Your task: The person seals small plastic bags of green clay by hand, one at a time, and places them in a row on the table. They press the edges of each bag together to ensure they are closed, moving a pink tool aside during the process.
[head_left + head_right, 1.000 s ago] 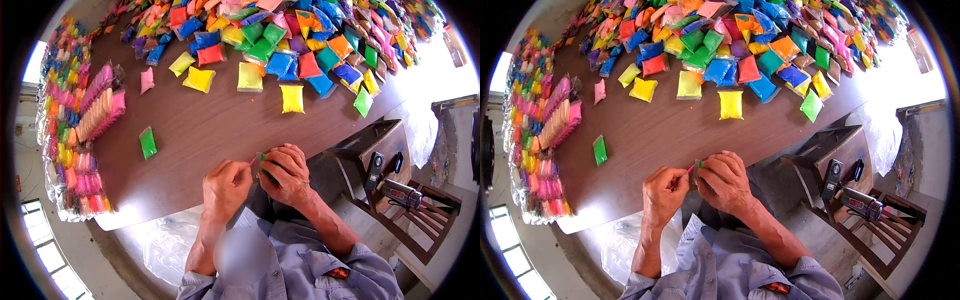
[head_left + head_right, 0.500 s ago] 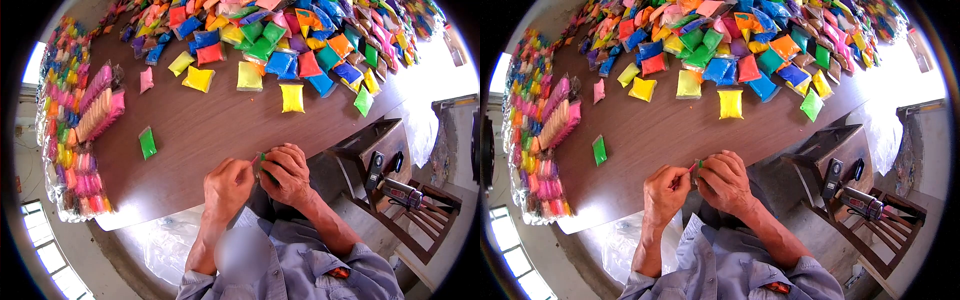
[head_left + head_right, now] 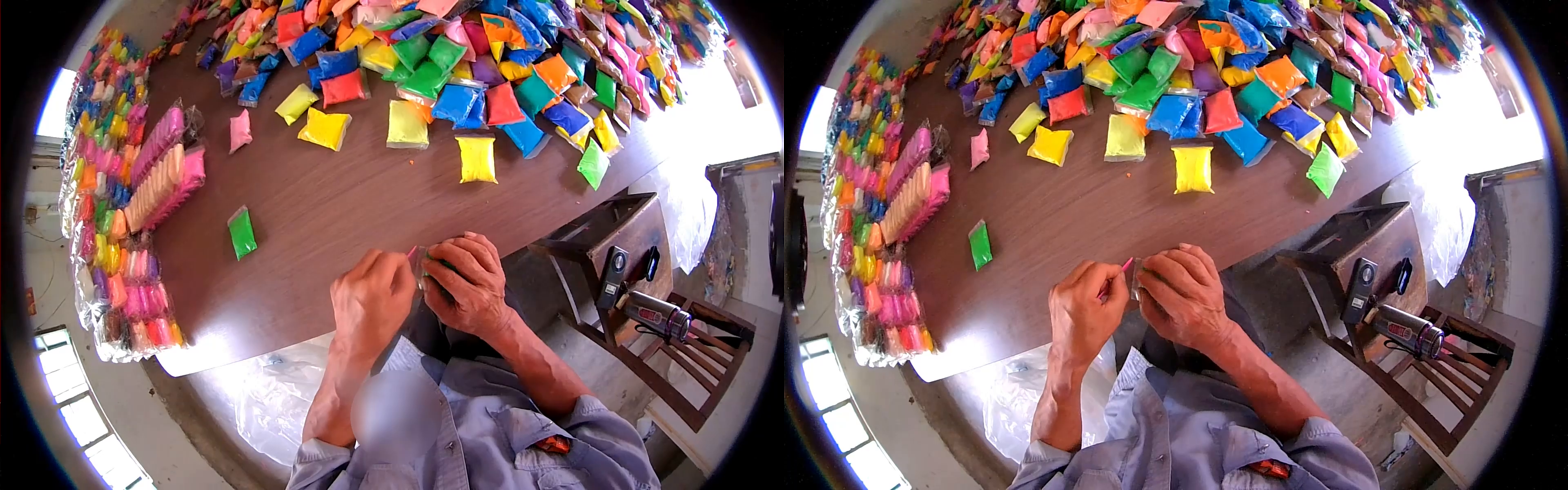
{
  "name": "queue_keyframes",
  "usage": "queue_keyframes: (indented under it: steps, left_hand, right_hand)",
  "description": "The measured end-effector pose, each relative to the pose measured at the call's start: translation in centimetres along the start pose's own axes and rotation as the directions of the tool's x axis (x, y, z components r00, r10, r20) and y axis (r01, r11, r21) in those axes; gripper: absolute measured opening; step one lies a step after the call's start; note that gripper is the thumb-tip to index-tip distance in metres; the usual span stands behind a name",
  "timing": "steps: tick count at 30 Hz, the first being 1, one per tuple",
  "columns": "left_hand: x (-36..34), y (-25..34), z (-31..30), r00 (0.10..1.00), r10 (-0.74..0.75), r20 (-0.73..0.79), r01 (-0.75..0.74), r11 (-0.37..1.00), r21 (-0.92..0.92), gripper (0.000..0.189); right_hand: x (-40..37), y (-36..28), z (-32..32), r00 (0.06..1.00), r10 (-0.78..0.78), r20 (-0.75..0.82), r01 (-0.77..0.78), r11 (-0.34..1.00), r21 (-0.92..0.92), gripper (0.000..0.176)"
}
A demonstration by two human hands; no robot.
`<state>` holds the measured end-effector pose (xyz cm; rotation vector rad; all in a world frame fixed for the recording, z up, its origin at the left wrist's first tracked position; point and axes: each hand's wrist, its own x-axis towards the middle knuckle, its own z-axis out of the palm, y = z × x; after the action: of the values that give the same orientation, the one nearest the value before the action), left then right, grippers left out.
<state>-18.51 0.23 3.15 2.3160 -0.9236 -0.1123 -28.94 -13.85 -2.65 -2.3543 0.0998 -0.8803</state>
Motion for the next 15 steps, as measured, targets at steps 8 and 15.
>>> queue_keyframes:
  steps: [8, 15]
  left_hand:
    - [0.12, 0.01, -0.34, 0.999, 0.005, -0.032, -0.005, 1.000, -0.024, 0.007]
    - [-0.20, 0.20, -0.65, 0.996, -0.031, -0.079, 0.031, 1.000, 0.001, 0.007]
  right_hand:
    - [0.41, -0.26, -0.32, 1.000, -0.008, -0.021, 0.008, 1.000, -0.008, 0.033]
    - [0.41, -0.33, -0.36, 1.000, -0.006, -0.026, 0.005, 1.000, -0.004, 0.033]
